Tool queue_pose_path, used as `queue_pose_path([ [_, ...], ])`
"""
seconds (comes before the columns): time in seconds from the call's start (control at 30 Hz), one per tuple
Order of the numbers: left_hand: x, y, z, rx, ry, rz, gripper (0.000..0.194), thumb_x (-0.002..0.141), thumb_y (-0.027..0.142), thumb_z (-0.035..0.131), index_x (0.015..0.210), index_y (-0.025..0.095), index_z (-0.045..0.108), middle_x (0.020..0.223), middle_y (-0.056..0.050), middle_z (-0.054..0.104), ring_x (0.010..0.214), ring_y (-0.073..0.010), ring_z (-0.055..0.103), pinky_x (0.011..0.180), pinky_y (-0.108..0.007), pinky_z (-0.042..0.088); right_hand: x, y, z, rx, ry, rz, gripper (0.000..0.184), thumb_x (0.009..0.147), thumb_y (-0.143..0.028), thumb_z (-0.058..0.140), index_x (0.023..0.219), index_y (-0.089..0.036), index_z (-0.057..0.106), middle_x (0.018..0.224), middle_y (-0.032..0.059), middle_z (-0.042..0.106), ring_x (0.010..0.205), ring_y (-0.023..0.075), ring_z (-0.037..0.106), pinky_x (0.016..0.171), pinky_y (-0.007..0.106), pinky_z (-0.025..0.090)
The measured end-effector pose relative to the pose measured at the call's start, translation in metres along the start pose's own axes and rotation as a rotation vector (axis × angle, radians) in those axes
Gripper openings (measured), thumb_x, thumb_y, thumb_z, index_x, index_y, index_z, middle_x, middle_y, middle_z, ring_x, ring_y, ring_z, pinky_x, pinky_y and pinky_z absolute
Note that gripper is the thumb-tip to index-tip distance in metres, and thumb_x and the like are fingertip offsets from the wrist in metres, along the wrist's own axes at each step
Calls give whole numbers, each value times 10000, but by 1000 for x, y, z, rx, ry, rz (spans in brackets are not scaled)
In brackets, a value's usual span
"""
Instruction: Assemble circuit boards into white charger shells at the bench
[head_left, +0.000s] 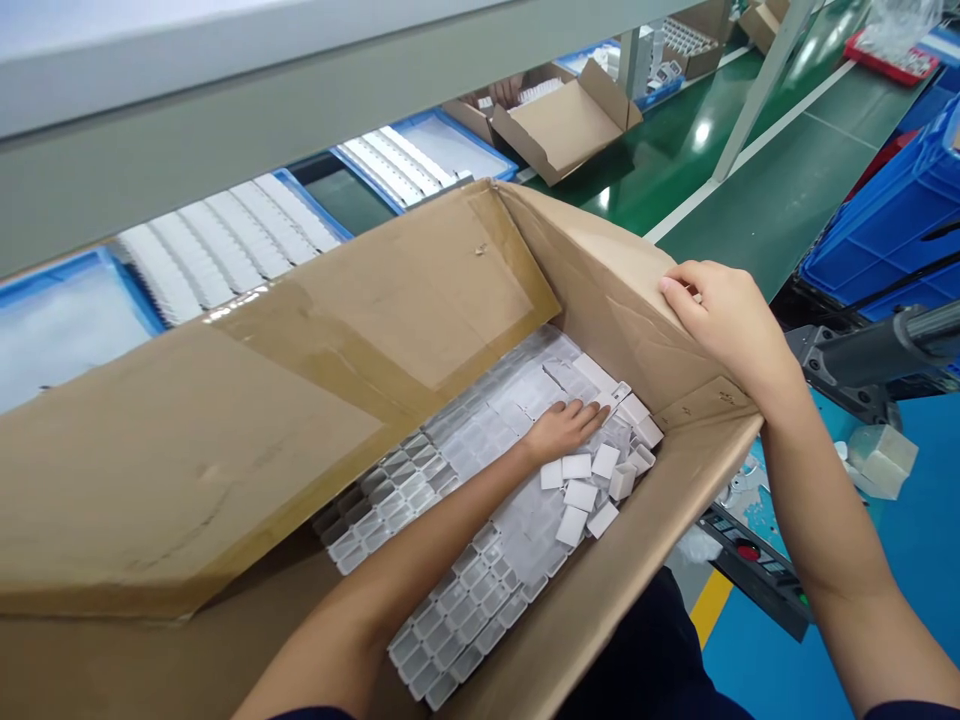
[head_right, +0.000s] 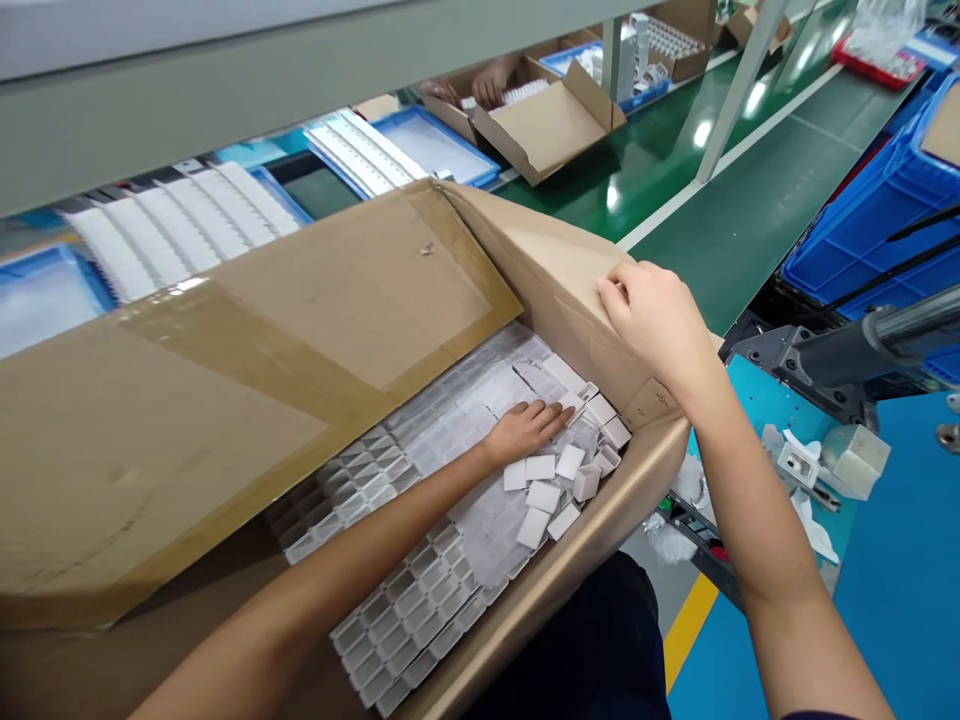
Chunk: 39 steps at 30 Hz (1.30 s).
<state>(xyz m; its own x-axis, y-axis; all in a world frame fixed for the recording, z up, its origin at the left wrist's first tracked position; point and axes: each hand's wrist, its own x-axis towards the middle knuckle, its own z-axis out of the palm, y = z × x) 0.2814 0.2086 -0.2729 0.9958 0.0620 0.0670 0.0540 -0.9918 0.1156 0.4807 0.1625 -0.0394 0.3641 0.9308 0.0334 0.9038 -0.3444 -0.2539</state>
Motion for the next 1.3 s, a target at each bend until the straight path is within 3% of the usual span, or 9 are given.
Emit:
queue_pose_path([
  [0.2,2,9,9,-82,34,-59,214,942,141,458,1065,194,625,1135,-84,644,909,-195,590,728,-327,464,-1,-1,0,2,9,15,330,947,-274,418,1016,-129,706,1048,137,695,952,285,620,817,396,447],
  [0.37,-2,12,13,-158,83,-216,202,943,176,503,1112,187,613,1108,-78,644,924,-199,608,765,-354,503,-2,3,1,31,27,-18,329,932,-298,408,962,-167,709,1017,120,701,918,276,618,792,396,450],
  [0.57,0,11,12,-235,123,-519,154,936,256,534,1030,149,592,1143,-104,613,1006,-224,605,812,-372,516,-3,1,0,34,24,-4,334,923,-300,416,991,-160,712,1012,123,705,912,279,616,780,394,441],
  [0.77,2,15,10,-305,167,-845,292,846,303,643,1081,200,502,1102,-110,585,975,-255,608,686,-340,508,-4,-2,-2,41,11,26,340,928,-287,421,1028,-144,713,1045,132,703,938,283,615,795,395,439],
  [0.9,1,18,14,-359,188,-973,315,851,344,631,1097,197,498,1088,-111,580,939,-263,624,665,-341,502,-4,-1,-1,52,27,17,333,919,-294,431,1017,-153,716,1036,123,707,926,280,617,781,389,442],
  [1.03,1,17,17,-415,203,-945,283,883,324,582,1130,187,556,1111,-115,575,985,-265,613,728,-358,515,-3,0,-1,55,25,16,327,923,-295,436,1014,-156,717,1033,119,707,928,282,617,790,392,443],
  [1.3,10,14,14,-449,152,-687,243,920,233,496,1063,216,691,1102,-103,556,1050,-243,547,773,-333,513,-3,-1,0,78,36,13,297,920,-298,447,974,-176,713,1013,106,708,919,274,614,791,387,445],
])
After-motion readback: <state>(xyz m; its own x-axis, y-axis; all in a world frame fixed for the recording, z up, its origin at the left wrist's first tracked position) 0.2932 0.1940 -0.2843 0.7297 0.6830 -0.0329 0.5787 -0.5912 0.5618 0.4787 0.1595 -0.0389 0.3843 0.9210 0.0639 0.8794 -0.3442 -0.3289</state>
